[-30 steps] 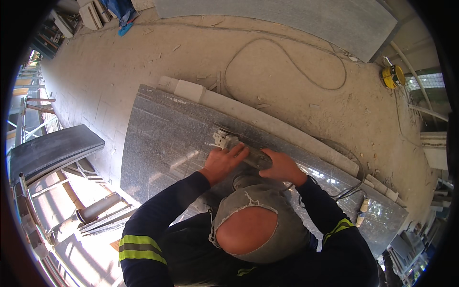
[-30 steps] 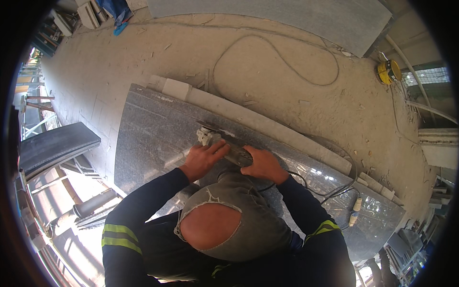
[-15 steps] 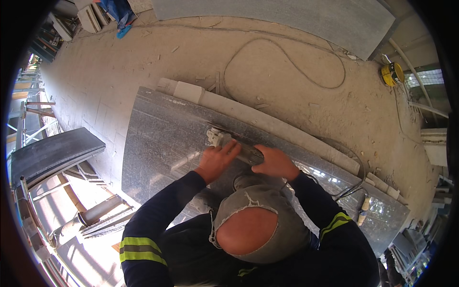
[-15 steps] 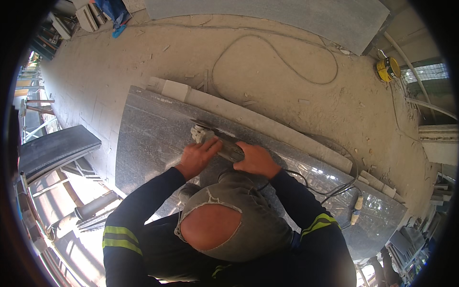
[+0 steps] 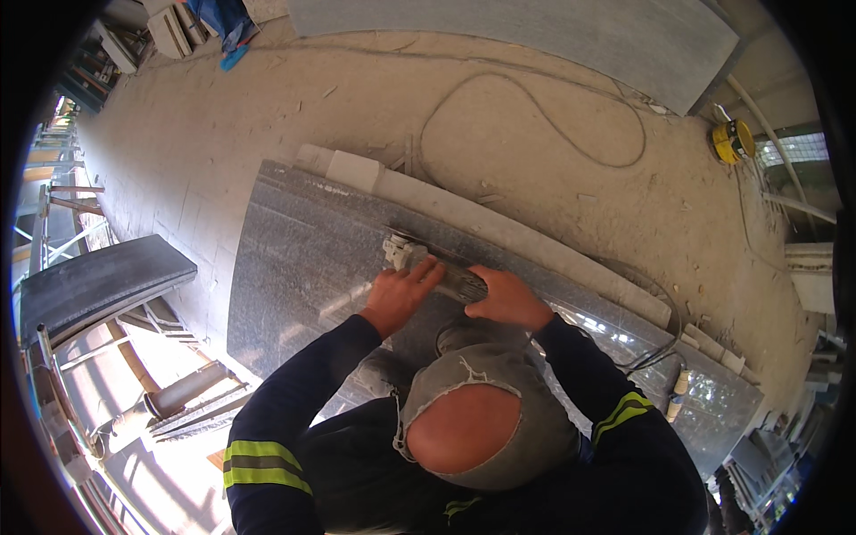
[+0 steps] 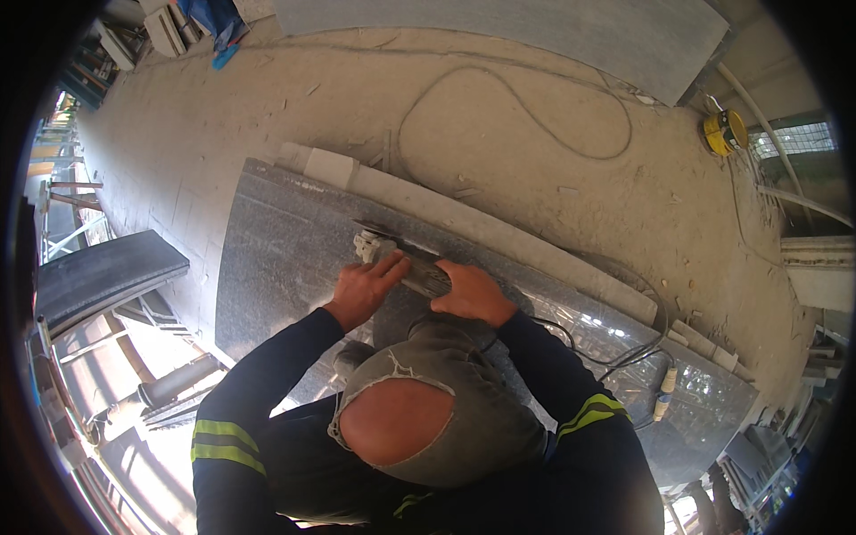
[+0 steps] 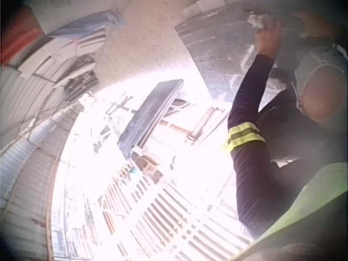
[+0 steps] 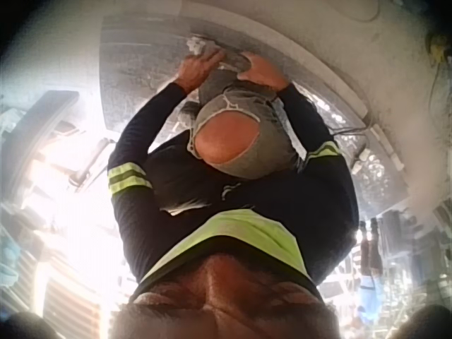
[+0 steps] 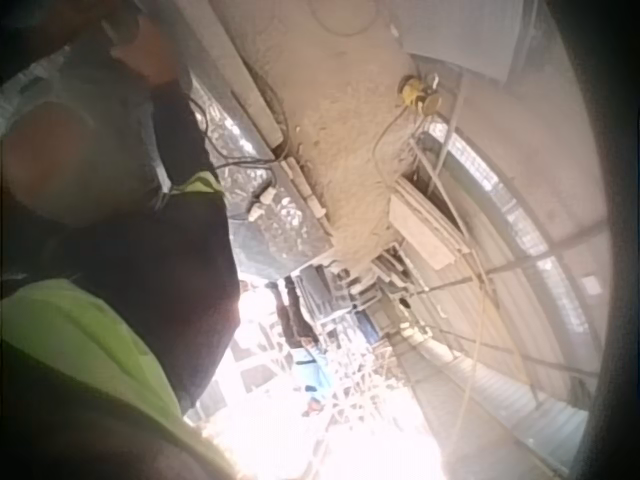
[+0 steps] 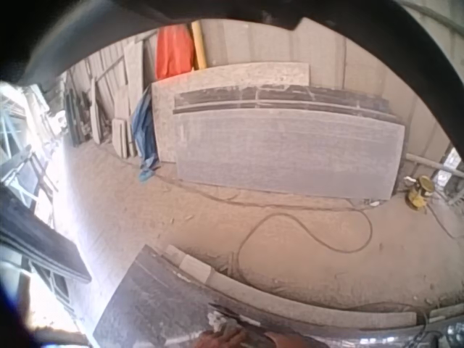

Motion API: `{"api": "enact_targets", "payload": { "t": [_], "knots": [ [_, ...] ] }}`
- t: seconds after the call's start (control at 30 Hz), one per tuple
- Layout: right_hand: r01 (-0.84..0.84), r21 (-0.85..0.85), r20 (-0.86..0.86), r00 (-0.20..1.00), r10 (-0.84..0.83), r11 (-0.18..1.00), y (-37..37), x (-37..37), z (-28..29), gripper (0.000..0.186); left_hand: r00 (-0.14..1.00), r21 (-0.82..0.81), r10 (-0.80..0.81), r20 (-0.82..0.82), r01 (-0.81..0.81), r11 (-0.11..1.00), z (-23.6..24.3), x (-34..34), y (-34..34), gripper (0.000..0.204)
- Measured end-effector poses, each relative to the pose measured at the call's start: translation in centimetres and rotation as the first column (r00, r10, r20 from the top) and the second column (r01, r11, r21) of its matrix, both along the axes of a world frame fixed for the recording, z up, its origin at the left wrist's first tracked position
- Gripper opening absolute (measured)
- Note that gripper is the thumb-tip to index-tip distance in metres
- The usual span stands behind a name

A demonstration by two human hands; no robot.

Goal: The person kneels on the floor and uses an angle grinder to grind the surface of a large stone slab. They move the tool back and forth along the slab, generating dust as they work.

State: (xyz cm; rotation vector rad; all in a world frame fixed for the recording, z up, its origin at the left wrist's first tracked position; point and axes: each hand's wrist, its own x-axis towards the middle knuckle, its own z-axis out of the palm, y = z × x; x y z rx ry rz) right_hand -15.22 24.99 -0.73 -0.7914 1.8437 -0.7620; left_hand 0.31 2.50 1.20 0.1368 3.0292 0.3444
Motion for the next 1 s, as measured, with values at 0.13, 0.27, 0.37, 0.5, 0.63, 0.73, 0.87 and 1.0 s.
{"api": "enact_targets", "payload": {
  "t": [0.13,0.27,0.37,0.5,0.63,0.73,0.87,1.0],
  "knots": [
    [0.01,0.002,0.006,1.0,-0.01,1.0,0.9,0.0,0.5,0.076,1.0,0.037,-0.001,-0.009,0.001,0.999,0.3,-0.2,0.7,0.054],
    [0.006,0.015,-0.017,1.0,-0.006,1.0,1.5,-0.1,1.0,0.077,1.0,0.034,-0.021,0.018,0.021,0.999,0.7,-0.4,1.0,0.054],
    [0.018,0.015,-0.011,1.0,-0.018,1.0,2.0,-0.1,1.2,0.081,0.999,0.06,-0.032,0.018,0.031,0.998,0.8,-0.6,1.4,0.055],
    [0.016,-0.012,-0.02,1.0,-0.016,1.0,2.8,-0.2,1.3,0.079,0.999,0.064,-0.047,0.014,0.046,0.997,0.9,-0.6,1.9,0.055],
    [0.014,-0.001,-0.038,0.999,-0.014,1.0,3.3,-0.1,1.5,0.078,0.998,0.06,-0.057,0.034,0.055,0.997,1.1,-0.7,2.3,0.056],
    [0.016,0.003,-0.048,0.999,-0.016,1.0,3.5,-0.1,1.6,0.077,0.998,0.069,-0.054,0.027,0.052,0.996,1.1,-0.7,2.6,0.057],
    [0.012,0.031,-0.033,0.999,-0.011,0.999,3.5,-0.2,1.8,0.077,0.997,0.065,-0.053,0.047,0.05,0.997,1.2,-0.8,2.6,0.057],
    [0.01,0.017,-0.05,0.999,-0.009,1.0,3.7,-0.2,1.9,0.079,0.997,0.07,-0.057,0.047,0.054,0.996,1.4,-0.8,2.7,0.055]
  ]
}}
